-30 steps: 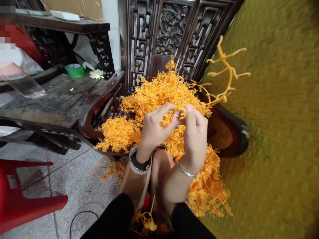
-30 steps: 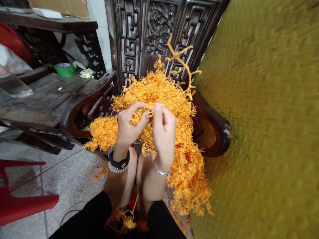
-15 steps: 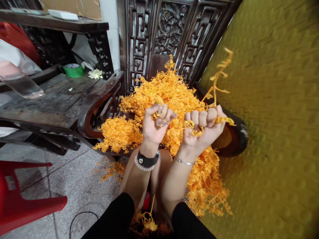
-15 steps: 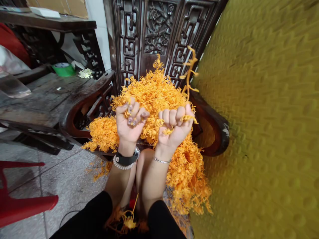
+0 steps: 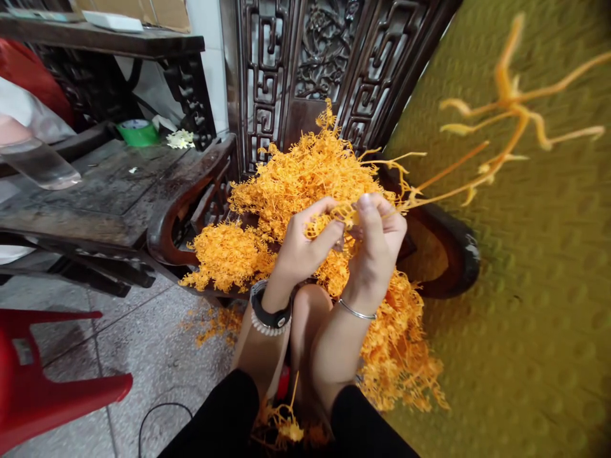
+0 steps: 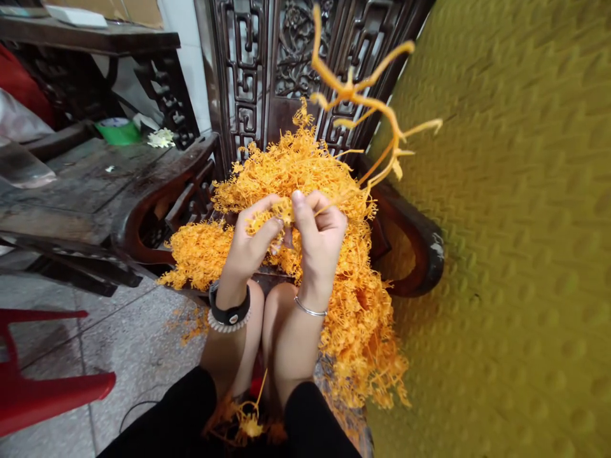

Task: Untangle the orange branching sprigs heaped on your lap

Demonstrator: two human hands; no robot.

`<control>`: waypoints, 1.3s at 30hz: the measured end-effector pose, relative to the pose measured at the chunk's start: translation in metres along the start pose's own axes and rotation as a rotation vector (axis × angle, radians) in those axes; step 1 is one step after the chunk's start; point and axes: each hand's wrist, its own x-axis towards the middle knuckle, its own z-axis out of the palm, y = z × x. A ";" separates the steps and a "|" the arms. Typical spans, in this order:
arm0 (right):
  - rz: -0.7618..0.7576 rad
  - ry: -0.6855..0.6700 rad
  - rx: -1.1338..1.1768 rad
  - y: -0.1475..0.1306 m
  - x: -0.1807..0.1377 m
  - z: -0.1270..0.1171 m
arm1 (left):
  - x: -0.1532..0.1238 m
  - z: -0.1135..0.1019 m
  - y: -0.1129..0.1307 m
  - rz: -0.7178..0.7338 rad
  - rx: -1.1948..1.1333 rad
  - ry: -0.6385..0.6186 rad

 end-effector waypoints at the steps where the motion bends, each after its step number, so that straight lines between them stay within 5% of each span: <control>1: 0.003 -0.028 0.013 0.000 0.000 0.000 | -0.001 -0.002 0.000 0.000 0.006 -0.006; 14: 0.102 -0.082 0.059 0.001 0.001 0.003 | 0.003 0.001 0.002 -0.069 -0.021 0.053; 20: 0.235 -0.017 0.156 0.006 0.000 0.005 | 0.004 0.005 0.005 -0.137 -0.409 0.160; 27: 0.280 -0.168 0.302 0.005 0.006 0.003 | 0.001 0.009 0.016 -0.279 -0.815 0.003; 39: 0.364 -0.246 0.639 0.000 0.003 0.017 | -0.013 0.008 0.038 -0.306 -0.854 -0.028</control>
